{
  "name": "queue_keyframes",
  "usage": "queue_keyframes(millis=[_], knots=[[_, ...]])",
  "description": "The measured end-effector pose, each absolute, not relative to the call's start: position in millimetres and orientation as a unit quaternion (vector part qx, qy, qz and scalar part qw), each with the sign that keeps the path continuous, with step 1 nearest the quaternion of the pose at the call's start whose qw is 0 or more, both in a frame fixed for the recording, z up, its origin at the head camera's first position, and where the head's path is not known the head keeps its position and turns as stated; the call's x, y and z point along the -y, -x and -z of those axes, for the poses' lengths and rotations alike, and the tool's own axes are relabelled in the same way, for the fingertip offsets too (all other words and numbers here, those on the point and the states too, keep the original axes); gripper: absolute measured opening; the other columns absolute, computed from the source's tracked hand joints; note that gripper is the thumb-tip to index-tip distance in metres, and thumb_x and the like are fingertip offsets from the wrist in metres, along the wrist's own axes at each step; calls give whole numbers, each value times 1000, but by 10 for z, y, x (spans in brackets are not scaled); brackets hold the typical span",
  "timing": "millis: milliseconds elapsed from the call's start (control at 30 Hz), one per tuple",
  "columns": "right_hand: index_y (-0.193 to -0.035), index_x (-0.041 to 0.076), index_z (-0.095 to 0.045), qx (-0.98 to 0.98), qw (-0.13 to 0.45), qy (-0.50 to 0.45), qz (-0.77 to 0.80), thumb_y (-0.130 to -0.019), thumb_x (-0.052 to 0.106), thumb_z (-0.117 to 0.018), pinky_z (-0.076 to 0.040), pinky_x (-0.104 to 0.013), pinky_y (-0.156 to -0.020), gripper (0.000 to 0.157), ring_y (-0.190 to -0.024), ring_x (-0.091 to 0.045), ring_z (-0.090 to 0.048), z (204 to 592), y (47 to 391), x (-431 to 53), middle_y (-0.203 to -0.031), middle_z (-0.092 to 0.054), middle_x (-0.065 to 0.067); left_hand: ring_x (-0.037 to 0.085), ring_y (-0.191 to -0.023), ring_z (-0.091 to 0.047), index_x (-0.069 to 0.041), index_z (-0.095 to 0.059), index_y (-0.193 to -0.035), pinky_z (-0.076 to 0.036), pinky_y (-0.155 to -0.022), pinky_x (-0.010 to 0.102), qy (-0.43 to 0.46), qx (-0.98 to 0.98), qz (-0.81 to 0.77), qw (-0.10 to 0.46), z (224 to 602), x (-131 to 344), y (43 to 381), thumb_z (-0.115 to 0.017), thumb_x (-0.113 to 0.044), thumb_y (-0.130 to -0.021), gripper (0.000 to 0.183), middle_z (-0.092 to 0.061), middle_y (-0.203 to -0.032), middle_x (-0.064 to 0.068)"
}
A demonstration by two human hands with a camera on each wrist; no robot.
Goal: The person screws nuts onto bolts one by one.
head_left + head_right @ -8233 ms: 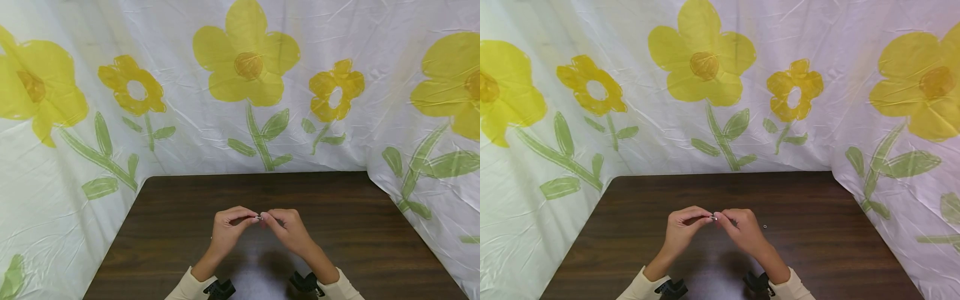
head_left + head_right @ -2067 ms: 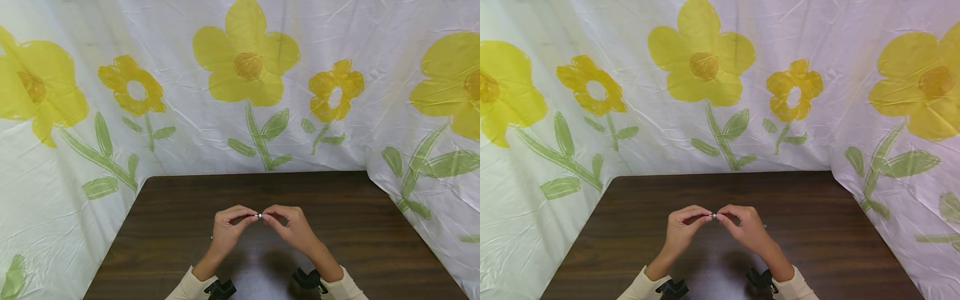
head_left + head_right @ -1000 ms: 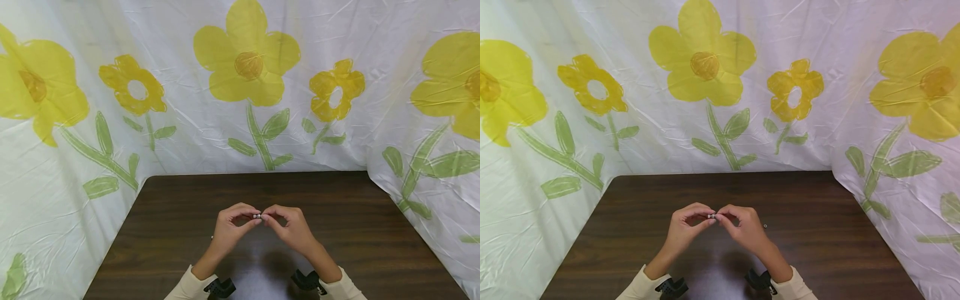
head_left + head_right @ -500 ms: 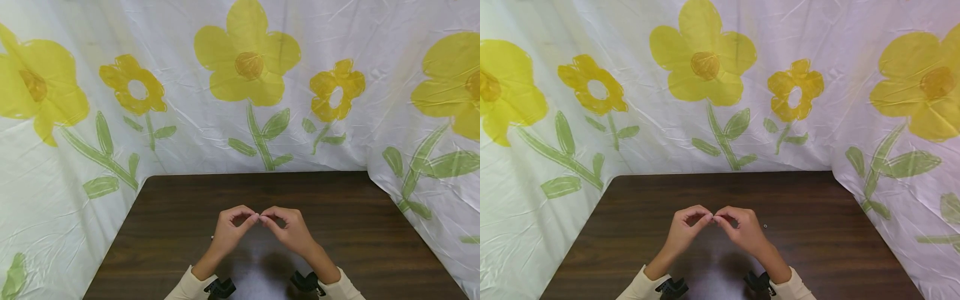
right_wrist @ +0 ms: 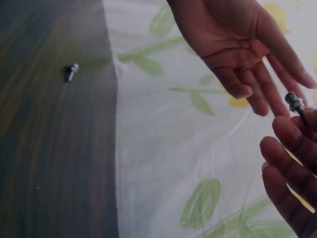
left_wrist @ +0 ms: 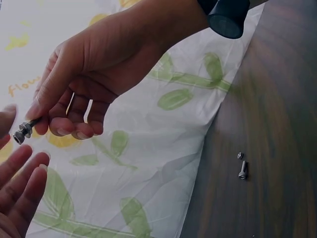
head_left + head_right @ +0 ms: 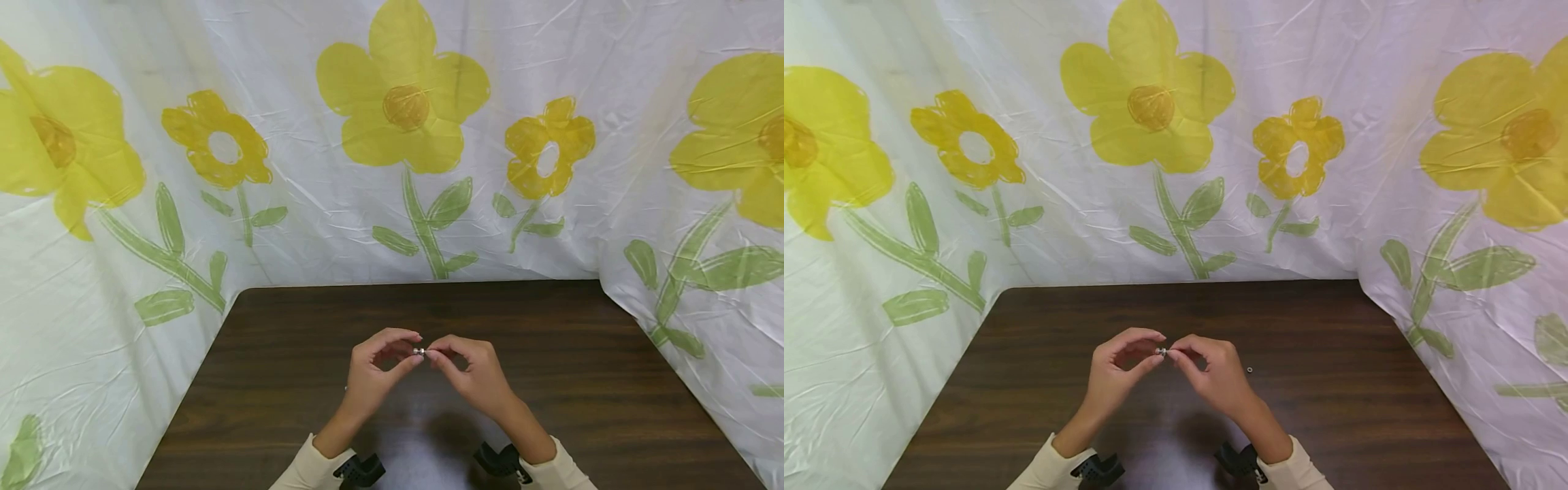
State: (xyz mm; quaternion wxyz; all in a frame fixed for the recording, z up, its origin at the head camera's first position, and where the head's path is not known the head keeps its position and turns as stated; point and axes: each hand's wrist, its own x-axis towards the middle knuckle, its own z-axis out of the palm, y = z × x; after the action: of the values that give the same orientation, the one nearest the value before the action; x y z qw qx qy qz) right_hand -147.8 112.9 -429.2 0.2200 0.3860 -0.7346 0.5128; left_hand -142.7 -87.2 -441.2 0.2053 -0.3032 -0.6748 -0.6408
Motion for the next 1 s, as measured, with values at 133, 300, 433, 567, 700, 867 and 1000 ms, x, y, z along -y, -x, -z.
queue_keyframes(millis=[133, 300, 433, 567, 700, 867, 1000], knots=[[-98, 8, -72, 734, 218, -388, -512, -85, -12, -74, -57, -23, -62, 24, -69, -15, -70, 4289, 1481, -1133, -83, -74, -3, 21, -87, -71, -1, -72, -111, -61, -67, 37, 341, 661, 633, 216, 4403, 870, 1441, -81, 13, -77, 38, -71, -105, 14], [-99, 11, -73, 733, 209, -394, -514, -88, -8, -73, -59, -27, -64, 22, -73, -11, -70, 4270, 1480, -1138, -86, -75, 0, 19, -84, -68, 2, -73, -102, -61, -67, 38, 349, 667, 623, 213, 4242, 850, 1357, -80, 15, -77, 28, -72, -95, 14], [-99, 11, -73, 734, 205, -394, -514, -88, -7, -74, -59, -29, -65, 21, -74, -10, -70, 4274, 1479, -1137, -87, -75, 1, 17, -81, -68, 1, -74, -98, -61, -67, 36, 336, 673, 624, 210, 4174, 844, 1308, -80, 12, -79, 22, -72, -91, 12], [-99, 11, -73, 731, 215, -397, -512, -86, -10, -74, -58, -27, -65, 24, -72, -11, -70, 4276, 1475, -1129, -84, -74, 1, 15, -79, -67, 0, -74, -95, -60, -66, 33, 323, 682, 622, 208, 4164, 840, 1299, -78, 9, -83, 15, -71, -88, 12], [-99, 9, -73, 728, 225, -401, -509, -84, -12, -75, -58, -26, -65, 25, -70, -12, -69, 4279, 1477, -1125, -81, -73, -1, 13, -77, -66, -1, -74, -92, -58, -65, 28, 312, 687, 624, 203, 4149, 838, 1282, -76, 7, -86, 10, -71, -85, 13], [-98, 7, -73, 723, 223, -405, -513, -84, -12, -75, -58, -26, -65, 24, -69, -13, -68, 4281, 1472, -1121, -79, -72, -6, 10, -76, -64, 0, -73, -89, -57, -65, 26, 298, 694, 627, 191, 4137, 828, 1257, -73, 8, -88, 9, -70, -83, 10], [-97, 8, -73, 723, 221, -405, -515, -85, -11, -75, -58, -27, -63, 22, -69, -12, -68, 4273, 1465, -1116, -78, -72, -5, 12, -73, -64, 3, -72, -85, -56, -64, 27, 289, 701, 626, 179, 4130, 823, 1250, -70, 8, -90, 8, -70, -80, 14]])
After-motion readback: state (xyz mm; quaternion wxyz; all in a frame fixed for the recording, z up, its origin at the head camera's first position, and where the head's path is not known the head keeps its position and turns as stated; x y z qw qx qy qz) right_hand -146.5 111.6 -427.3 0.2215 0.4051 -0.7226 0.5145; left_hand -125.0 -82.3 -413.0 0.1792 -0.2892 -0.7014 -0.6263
